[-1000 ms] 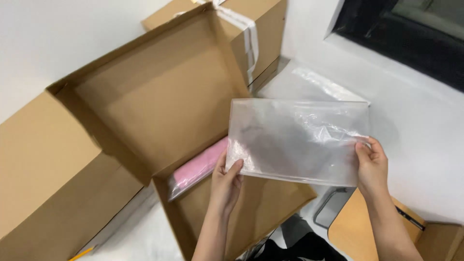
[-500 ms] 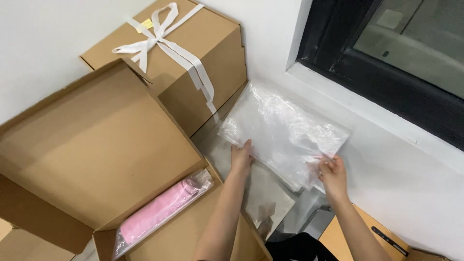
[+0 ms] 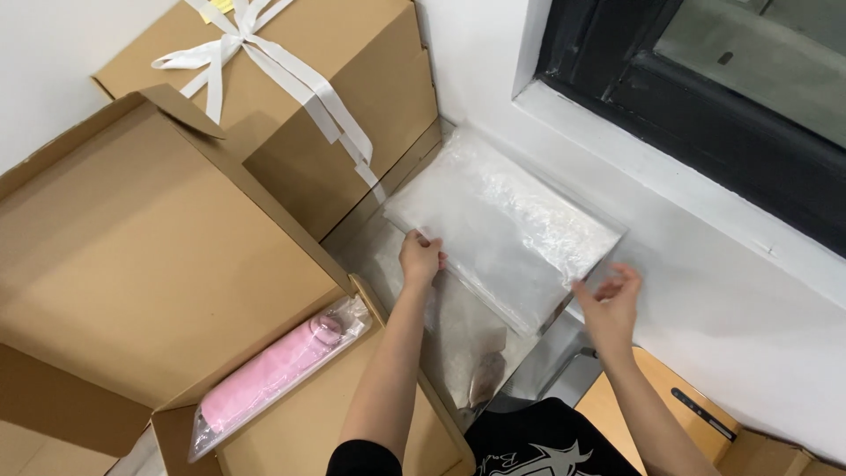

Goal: The person unpacks a pink garment from a plastic bag, places it on a hanger, and hangs it on a clothing rack. They then pack a cardboard box with bubble wrap, close it, and tie it with a white ribbon. Finally, they attach a yellow sticky note to the box.

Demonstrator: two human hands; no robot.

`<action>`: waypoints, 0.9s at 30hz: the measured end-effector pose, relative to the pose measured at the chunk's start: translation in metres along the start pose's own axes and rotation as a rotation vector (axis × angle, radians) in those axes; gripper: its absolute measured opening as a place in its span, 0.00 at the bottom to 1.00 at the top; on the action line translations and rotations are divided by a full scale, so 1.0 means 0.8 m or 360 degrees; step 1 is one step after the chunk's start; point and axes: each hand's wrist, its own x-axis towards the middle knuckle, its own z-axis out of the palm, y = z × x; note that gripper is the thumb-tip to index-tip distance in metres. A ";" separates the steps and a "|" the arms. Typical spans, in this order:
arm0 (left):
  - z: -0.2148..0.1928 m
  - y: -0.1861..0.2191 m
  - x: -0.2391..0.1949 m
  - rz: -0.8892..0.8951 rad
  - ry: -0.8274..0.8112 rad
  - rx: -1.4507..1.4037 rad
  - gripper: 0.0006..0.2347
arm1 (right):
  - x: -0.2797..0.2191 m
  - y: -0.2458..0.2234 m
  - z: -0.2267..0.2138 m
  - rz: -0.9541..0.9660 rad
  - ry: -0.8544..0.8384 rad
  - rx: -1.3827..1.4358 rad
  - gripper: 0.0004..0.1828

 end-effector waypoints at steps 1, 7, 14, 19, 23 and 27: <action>0.002 -0.009 0.008 -0.0002 -0.0003 0.0000 0.18 | 0.004 -0.019 -0.003 0.0002 0.0002 -0.0003 0.39; -0.011 -0.024 0.008 0.0043 -0.0134 0.0200 0.10 | 0.053 -0.094 0.021 -0.0884 0.0054 -0.0302 0.17; -0.019 -0.011 0.011 0.0029 -0.0229 0.0238 0.17 | 0.104 -0.105 0.103 -0.1190 -0.0410 -0.0992 0.30; -0.011 0.085 -0.061 0.0069 0.0094 0.0599 0.35 | 0.111 -0.070 0.116 -0.1144 -0.0537 -0.1166 0.31; 0.058 0.055 -0.011 0.1208 0.0422 0.1238 0.32 | 0.119 -0.059 0.123 -0.1022 -0.0620 -0.1313 0.33; 0.130 0.055 0.017 0.1671 -0.0252 0.1326 0.27 | 0.123 -0.056 0.125 -0.0991 -0.0648 -0.1390 0.36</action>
